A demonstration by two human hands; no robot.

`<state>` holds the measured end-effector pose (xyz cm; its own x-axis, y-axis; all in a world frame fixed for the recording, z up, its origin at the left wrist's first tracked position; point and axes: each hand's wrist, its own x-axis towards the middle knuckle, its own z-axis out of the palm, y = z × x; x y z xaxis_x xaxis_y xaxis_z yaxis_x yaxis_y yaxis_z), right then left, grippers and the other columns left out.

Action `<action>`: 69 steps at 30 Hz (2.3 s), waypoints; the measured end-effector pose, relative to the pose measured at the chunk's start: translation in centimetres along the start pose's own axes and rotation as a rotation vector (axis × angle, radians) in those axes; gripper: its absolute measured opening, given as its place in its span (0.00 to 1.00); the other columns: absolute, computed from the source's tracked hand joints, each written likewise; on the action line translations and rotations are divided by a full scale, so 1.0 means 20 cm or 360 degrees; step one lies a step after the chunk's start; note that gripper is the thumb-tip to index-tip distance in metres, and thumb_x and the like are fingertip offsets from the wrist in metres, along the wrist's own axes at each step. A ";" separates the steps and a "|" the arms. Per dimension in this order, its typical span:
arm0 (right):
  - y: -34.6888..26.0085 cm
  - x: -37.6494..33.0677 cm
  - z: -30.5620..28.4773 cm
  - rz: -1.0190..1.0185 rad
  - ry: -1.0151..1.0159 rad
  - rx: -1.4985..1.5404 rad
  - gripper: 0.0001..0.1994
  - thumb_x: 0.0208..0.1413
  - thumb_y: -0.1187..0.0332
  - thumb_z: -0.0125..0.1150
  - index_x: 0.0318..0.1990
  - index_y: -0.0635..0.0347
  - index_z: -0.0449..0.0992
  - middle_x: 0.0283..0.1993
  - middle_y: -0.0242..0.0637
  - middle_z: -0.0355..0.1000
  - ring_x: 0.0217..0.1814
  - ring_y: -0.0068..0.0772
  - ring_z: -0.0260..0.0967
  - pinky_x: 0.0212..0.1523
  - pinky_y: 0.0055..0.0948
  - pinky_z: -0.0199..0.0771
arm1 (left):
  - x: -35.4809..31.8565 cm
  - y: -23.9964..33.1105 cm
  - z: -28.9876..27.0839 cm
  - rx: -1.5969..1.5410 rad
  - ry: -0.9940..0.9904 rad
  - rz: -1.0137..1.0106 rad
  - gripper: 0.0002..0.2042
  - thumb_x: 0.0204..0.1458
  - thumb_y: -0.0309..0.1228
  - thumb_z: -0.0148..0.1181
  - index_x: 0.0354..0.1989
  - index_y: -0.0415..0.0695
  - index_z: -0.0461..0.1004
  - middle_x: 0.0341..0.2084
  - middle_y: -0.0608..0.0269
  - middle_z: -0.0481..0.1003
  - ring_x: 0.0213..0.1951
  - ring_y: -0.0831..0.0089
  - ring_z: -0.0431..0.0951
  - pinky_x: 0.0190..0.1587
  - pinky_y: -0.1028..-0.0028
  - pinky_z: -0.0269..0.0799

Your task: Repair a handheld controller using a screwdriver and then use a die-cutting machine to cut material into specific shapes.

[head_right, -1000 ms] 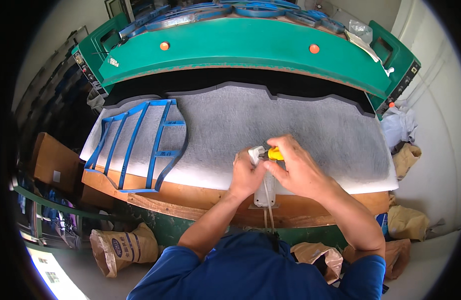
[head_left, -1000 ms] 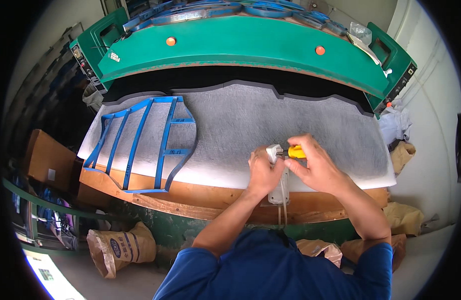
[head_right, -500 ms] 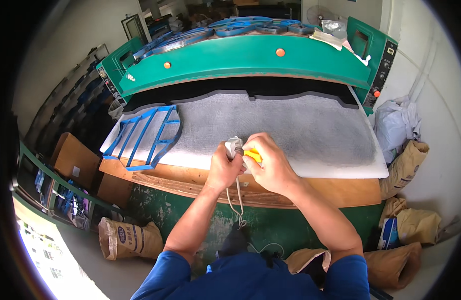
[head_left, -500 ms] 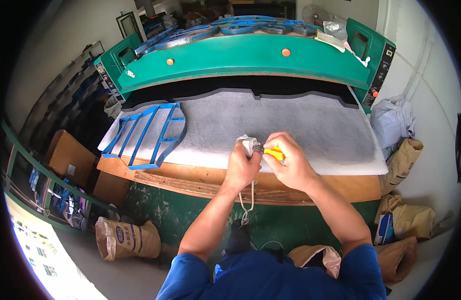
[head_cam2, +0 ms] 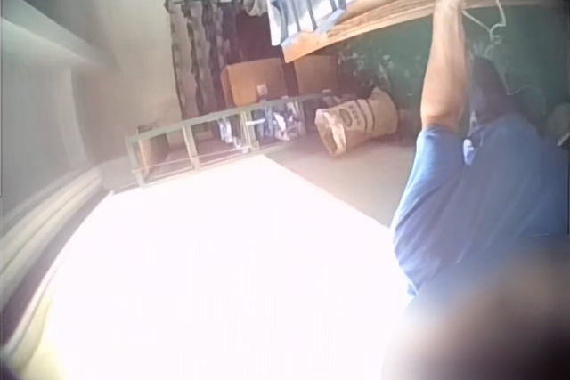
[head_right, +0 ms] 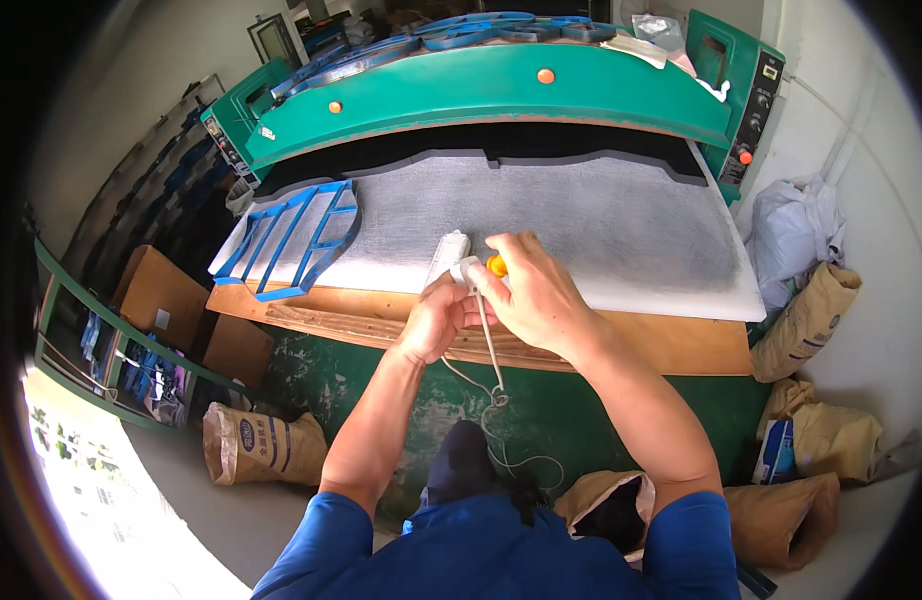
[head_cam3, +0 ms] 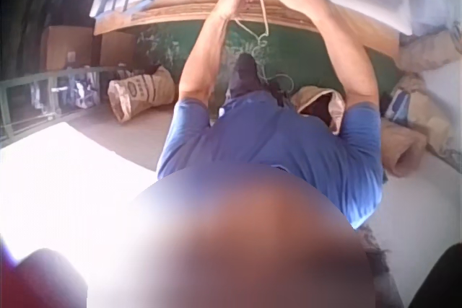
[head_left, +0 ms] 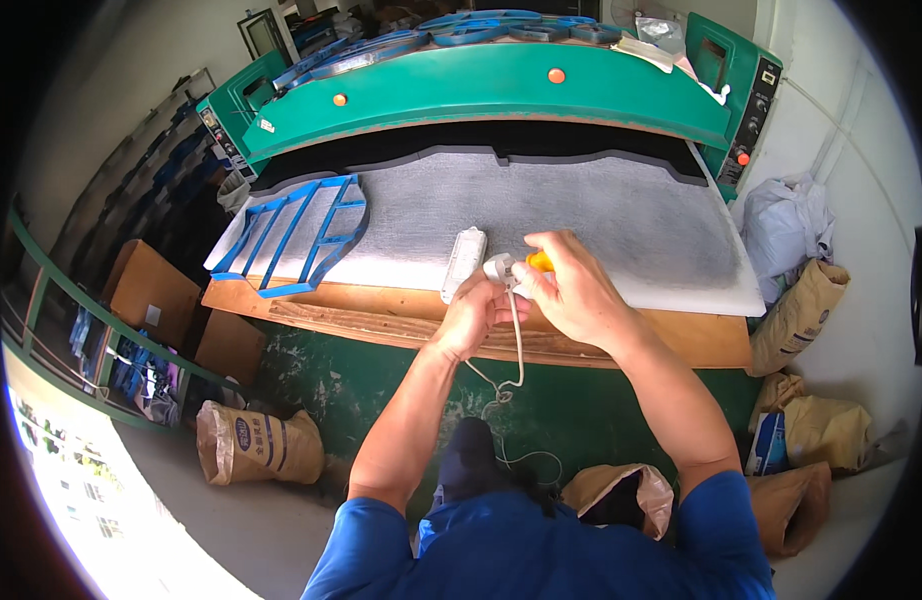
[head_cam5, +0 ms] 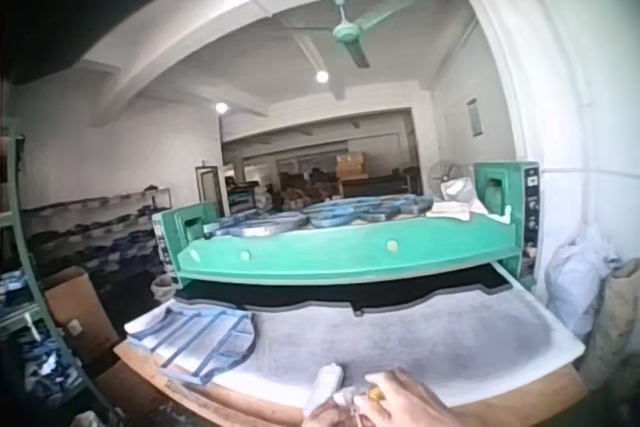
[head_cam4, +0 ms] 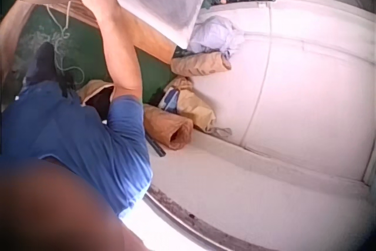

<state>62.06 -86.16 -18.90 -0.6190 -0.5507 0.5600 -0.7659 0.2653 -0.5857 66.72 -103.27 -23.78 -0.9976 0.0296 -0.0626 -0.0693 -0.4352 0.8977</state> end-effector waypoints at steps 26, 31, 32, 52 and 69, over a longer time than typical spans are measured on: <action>0.14 0.54 0.22 0.0640 0.0132 0.0091 0.20 0.57 0.81 0.59 0.57 0.60 0.67 0.47 0.33 0.68 0.45 0.20 0.66 0.44 0.22 0.70 | 0.76 0.04 -0.49 -0.0945 -0.0864 -0.0445 0.19 0.65 0.40 0.48 0.56 0.38 0.66 0.50 0.50 0.73 0.51 0.55 0.76 0.58 0.53 0.71; 0.12 0.64 0.23 0.0801 0.0155 -0.0302 0.16 0.58 0.78 0.60 0.54 0.62 0.70 0.44 0.35 0.70 0.45 0.23 0.69 0.43 0.23 0.71 | 0.86 0.04 -0.53 -0.1009 -0.0969 -0.0458 0.19 0.66 0.41 0.46 0.56 0.39 0.67 0.48 0.53 0.74 0.50 0.58 0.77 0.57 0.52 0.72; 0.12 0.65 0.22 0.0748 0.0193 -0.0045 0.14 0.58 0.77 0.60 0.52 0.63 0.71 0.44 0.37 0.72 0.46 0.25 0.70 0.43 0.25 0.71 | 0.87 0.05 -0.54 -0.0998 -0.0929 -0.0474 0.19 0.66 0.41 0.46 0.56 0.39 0.67 0.48 0.53 0.74 0.49 0.58 0.77 0.57 0.53 0.72; 0.31 0.71 0.07 0.0308 -0.0011 -0.0315 0.16 0.51 0.78 0.60 0.49 0.64 0.71 0.43 0.48 0.72 0.43 0.50 0.72 0.42 0.39 0.74 | 1.01 -0.07 -0.44 -0.1134 -0.1095 -0.0572 0.19 0.66 0.45 0.42 0.54 0.44 0.67 0.44 0.62 0.73 0.44 0.69 0.72 0.48 0.64 0.69; 0.30 0.71 0.13 0.0216 -0.0039 -0.0217 0.14 0.50 0.81 0.54 0.46 0.64 0.72 0.41 0.49 0.73 0.40 0.50 0.74 0.40 0.39 0.75 | 0.97 -0.04 -0.50 -0.1177 -0.0908 -0.0557 0.20 0.65 0.43 0.45 0.58 0.41 0.66 0.48 0.56 0.74 0.43 0.65 0.76 0.50 0.64 0.73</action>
<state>49.15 -94.56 -15.93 -0.7152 -0.5211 0.4657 -0.6930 0.4423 -0.5694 47.33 -111.43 -30.14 -0.7856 0.6068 0.1212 -0.5352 -0.7646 0.3590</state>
